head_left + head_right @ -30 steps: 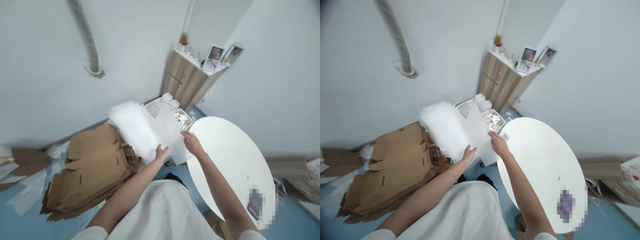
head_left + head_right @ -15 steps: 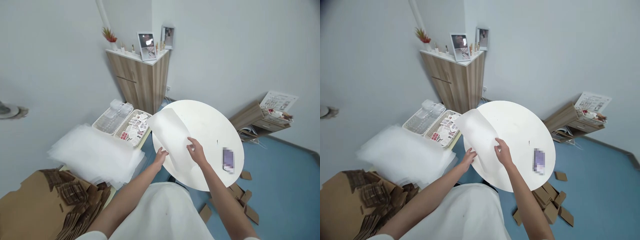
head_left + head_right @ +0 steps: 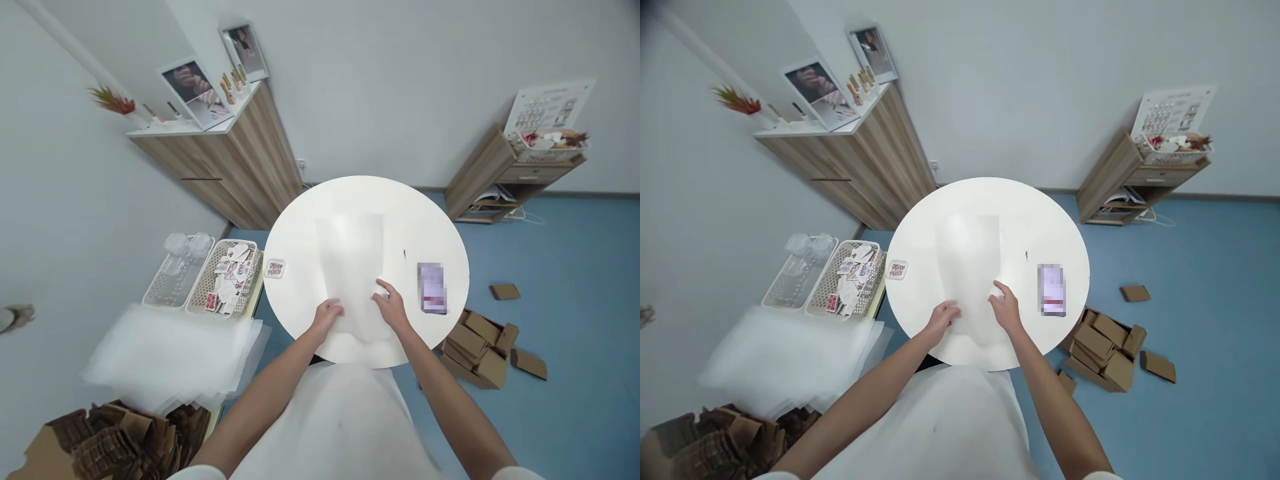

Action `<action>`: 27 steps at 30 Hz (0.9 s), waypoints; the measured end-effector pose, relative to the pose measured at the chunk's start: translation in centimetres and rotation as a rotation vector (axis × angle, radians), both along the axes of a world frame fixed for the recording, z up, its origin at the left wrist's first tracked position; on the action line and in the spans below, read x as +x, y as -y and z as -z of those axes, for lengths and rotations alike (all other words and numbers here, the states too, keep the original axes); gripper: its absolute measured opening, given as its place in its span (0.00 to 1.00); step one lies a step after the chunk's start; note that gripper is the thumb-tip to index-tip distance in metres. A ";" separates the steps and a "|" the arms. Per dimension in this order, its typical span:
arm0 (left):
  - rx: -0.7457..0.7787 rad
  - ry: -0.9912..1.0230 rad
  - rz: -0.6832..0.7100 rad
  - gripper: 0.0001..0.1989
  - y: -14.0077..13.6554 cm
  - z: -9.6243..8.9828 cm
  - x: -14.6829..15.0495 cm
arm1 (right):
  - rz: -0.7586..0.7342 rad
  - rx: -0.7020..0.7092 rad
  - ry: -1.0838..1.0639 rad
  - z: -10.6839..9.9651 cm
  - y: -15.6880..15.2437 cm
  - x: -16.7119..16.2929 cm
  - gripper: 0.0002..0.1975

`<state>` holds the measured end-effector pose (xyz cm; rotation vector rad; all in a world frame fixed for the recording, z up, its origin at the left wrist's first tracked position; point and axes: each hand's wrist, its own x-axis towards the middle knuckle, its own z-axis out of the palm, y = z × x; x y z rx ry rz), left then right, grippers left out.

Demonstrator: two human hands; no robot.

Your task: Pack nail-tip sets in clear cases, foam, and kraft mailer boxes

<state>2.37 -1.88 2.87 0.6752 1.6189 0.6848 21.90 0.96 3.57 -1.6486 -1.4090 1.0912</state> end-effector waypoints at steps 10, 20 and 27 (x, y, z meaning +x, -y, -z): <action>0.008 -0.384 0.219 0.04 0.3 2.0 -2.3 | -0.098 -0.059 0.207 5.1 2.6 1.1 0.25; 0.035 -0.719 0.429 0.04 0.5 2.0 -3.0 | -0.187 -0.014 0.570 6.2 3.4 0.1 0.25; 0.124 -0.781 0.395 0.22 1.4 1.7 -3.0 | -0.107 0.024 0.616 5.7 4.5 0.3 0.24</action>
